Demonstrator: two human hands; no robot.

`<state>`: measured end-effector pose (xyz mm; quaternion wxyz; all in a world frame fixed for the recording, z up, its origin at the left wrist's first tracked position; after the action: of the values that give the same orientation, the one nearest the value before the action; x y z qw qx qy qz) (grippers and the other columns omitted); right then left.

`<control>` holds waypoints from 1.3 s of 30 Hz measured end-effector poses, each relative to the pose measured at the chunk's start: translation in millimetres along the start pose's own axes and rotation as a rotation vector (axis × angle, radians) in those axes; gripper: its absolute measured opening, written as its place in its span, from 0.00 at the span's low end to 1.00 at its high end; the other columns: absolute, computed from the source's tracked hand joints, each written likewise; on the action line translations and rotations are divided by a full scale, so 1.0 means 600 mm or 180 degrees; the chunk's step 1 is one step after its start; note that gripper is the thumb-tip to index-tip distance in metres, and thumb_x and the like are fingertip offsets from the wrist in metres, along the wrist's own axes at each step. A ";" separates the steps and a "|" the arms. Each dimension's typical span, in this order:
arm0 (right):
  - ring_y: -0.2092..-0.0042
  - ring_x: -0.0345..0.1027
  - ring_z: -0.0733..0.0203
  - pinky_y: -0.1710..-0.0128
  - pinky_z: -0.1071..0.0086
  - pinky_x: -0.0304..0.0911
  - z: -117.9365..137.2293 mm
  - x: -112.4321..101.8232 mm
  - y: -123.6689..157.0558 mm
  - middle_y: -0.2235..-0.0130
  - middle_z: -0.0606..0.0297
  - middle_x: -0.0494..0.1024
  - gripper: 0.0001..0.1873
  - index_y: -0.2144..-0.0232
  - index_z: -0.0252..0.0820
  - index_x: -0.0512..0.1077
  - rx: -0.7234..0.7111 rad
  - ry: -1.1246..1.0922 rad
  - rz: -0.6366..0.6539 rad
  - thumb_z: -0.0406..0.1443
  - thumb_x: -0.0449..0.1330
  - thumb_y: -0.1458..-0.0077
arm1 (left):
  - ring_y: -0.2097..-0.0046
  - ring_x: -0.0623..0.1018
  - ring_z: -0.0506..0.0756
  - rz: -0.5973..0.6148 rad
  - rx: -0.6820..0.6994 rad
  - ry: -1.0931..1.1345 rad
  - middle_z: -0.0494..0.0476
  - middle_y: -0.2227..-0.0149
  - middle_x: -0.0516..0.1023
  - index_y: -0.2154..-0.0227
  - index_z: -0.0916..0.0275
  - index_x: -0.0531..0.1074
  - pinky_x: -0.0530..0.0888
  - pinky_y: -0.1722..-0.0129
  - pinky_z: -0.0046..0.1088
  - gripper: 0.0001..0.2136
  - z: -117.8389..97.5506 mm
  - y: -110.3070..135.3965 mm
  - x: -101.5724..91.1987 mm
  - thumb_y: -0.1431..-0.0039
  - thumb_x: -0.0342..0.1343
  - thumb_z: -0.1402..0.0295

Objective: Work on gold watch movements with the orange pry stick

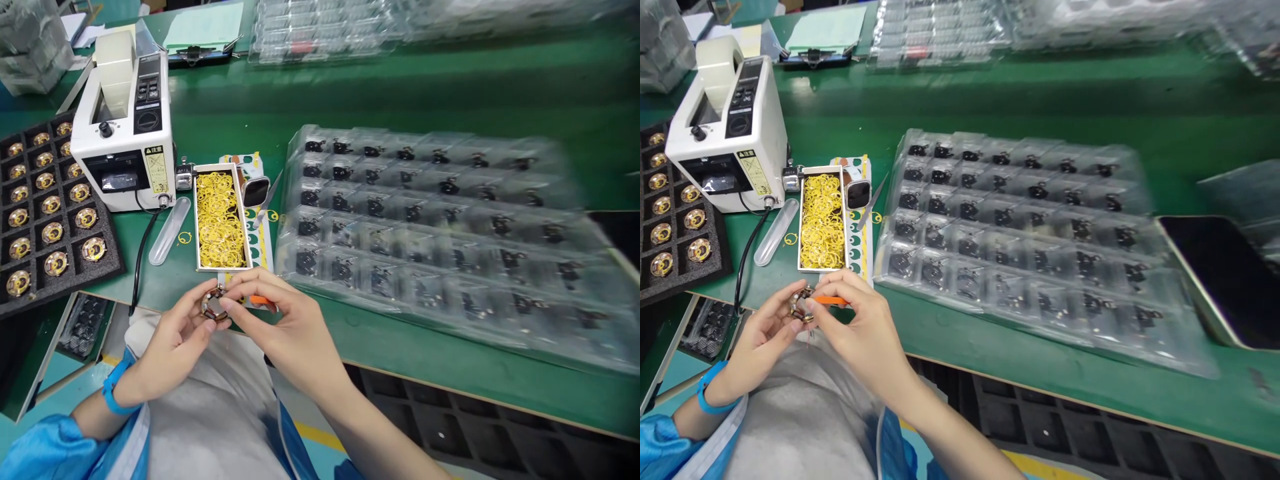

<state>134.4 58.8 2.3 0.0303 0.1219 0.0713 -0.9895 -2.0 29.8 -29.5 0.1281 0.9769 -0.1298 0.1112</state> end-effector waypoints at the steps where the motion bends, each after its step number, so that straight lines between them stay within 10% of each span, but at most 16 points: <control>1: 0.63 0.74 0.59 0.63 0.67 0.71 0.001 0.000 0.001 0.67 0.64 0.78 0.06 0.75 0.44 0.75 -0.0049 0.0017 -0.0058 0.33 0.63 0.45 | 0.43 0.77 0.59 -0.0013 -0.0014 -0.0003 0.61 0.41 0.76 0.40 0.58 0.69 0.76 0.44 0.32 0.23 -0.001 0.000 0.000 0.37 0.60 0.60; 24: 0.63 0.74 0.60 0.63 0.66 0.70 -0.008 0.011 0.015 0.66 0.66 0.77 0.07 0.74 0.45 0.72 -0.0275 0.0268 -0.0525 0.29 0.61 0.45 | 0.41 0.75 0.61 -0.0161 0.0062 0.0265 0.62 0.44 0.77 0.44 0.58 0.71 0.76 0.45 0.33 0.21 0.015 -0.004 -0.004 0.39 0.62 0.61; 39: 0.58 0.73 0.57 0.62 0.65 0.68 0.000 0.022 0.028 0.60 0.62 0.75 0.06 0.61 0.45 0.70 -0.0745 0.0958 -0.0513 0.31 0.60 0.40 | 0.66 0.83 0.53 -0.0840 0.0035 0.0468 0.55 0.68 0.84 0.59 0.63 0.75 0.81 0.64 0.26 0.21 0.020 -0.018 -0.011 0.49 0.69 0.54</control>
<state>122.7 41.8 -3.2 -0.0459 0.2579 0.1990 -0.9443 -3.3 38.0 -44.8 0.1453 0.9754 0.0101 0.1653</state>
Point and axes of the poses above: each hand's wrist, its own y-axis away from the middle knuckle, its own x-axis out of the palm, z = x × y, the point moved 7 cm from there along -y, towards the middle knuckle
